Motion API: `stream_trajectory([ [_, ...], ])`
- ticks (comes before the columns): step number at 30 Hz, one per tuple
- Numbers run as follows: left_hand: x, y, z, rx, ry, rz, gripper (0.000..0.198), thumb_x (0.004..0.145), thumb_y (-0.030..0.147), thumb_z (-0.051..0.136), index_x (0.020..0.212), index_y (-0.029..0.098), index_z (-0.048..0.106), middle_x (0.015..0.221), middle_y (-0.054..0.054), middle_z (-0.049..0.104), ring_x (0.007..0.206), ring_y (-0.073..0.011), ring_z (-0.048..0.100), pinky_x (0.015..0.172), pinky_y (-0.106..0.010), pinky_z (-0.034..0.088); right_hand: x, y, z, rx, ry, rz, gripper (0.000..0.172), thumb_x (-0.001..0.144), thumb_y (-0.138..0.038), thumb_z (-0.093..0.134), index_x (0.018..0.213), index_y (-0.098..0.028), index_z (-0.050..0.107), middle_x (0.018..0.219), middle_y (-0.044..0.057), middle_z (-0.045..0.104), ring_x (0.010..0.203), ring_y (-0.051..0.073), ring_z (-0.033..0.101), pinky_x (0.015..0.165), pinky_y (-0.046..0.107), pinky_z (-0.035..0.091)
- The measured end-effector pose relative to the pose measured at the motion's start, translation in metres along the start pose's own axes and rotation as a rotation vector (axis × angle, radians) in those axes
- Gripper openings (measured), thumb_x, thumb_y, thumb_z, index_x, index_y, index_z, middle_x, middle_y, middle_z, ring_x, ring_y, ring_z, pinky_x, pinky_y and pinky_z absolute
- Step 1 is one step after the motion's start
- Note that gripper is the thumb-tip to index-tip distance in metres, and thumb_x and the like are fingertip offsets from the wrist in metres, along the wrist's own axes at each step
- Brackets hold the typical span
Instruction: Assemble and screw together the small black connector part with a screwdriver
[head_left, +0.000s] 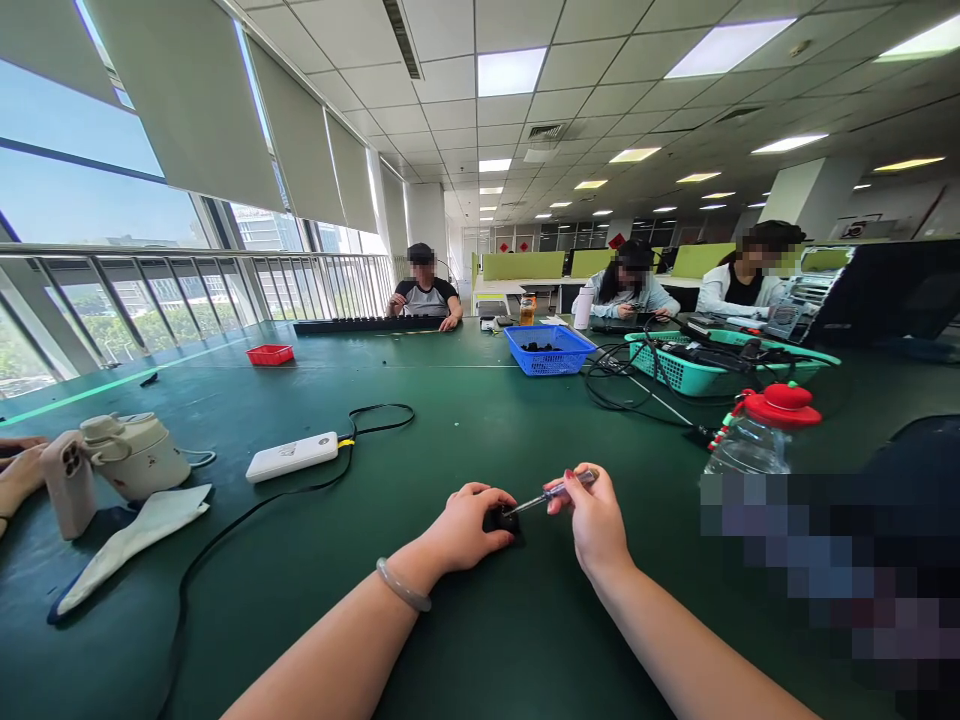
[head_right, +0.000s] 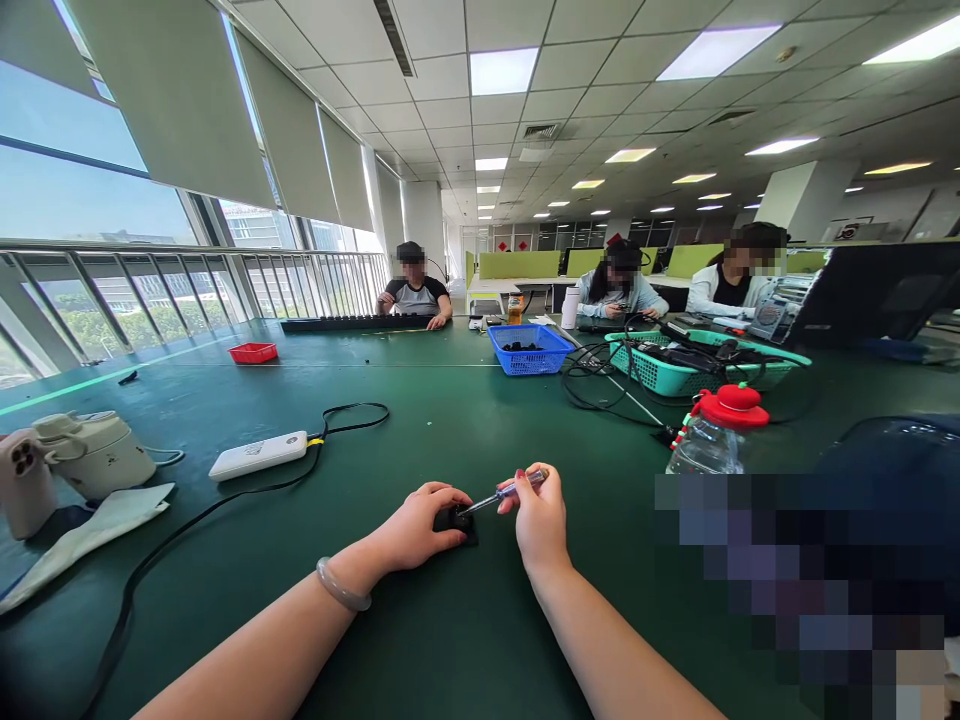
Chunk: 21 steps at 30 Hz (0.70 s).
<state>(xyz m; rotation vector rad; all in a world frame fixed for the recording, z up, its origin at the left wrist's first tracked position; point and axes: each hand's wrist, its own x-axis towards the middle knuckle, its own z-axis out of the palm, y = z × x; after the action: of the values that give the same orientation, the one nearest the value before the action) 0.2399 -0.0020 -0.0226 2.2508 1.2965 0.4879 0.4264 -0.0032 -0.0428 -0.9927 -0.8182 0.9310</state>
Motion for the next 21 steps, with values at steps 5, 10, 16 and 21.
stream_trajectory([
  [5, -0.0008, 0.0002, 0.0005, -0.008, 0.007, -0.002, 0.047, 0.075, 0.027, 0.071, 0.121, 0.027, 0.064, 0.120, -0.004, 0.068, 0.125, -0.0276, 0.050, 0.108, -0.042, 0.041, 0.0032, 0.0052, -0.0003, 0.039, 0.055, 0.064, 0.041, 0.069, -0.047, 0.071, 0.084, -0.024, 0.041, 0.057, -0.005, 0.067, 0.040, 0.012, 0.056, 0.054, 0.028, 0.046],
  [10, -0.0014, 0.0003, 0.0010, -0.027, 0.003, -0.011, 0.047, 0.075, 0.028, 0.071, 0.122, 0.027, 0.063, 0.122, -0.005, 0.067, 0.125, -0.0273, 0.051, 0.108, -0.042, 0.041, 0.0026, 0.0064, -0.0004, 0.042, 0.083, 0.085, 0.038, 0.070, -0.044, 0.070, 0.084, -0.024, 0.041, 0.056, -0.005, 0.067, 0.040, 0.013, 0.056, 0.052, 0.028, 0.047],
  [16, -0.0012, 0.0009, 0.0007, -0.007, -0.003, -0.040, 0.045, 0.075, 0.028, 0.071, 0.120, 0.028, 0.065, 0.124, -0.006, 0.064, 0.127, -0.0284, 0.049, 0.110, -0.043, 0.039, 0.0031, 0.0065, -0.0005, 0.034, 0.082, 0.086, 0.039, 0.069, -0.045, 0.070, 0.083, -0.024, 0.041, 0.058, -0.005, 0.067, 0.039, 0.013, 0.056, 0.052, 0.028, 0.047],
  [21, -0.0006, -0.0002, 0.0013, -0.005, -0.005, -0.047, 0.044, 0.076, 0.029, 0.072, 0.119, 0.029, 0.066, 0.126, -0.007, 0.063, 0.128, -0.0292, 0.048, 0.110, -0.044, 0.038, 0.0012, 0.0030, -0.0001, -0.013, 0.049, 0.027, 0.038, 0.072, -0.047, 0.069, 0.085, -0.024, 0.041, 0.059, -0.005, 0.067, 0.040, 0.012, 0.057, 0.055, 0.028, 0.047],
])
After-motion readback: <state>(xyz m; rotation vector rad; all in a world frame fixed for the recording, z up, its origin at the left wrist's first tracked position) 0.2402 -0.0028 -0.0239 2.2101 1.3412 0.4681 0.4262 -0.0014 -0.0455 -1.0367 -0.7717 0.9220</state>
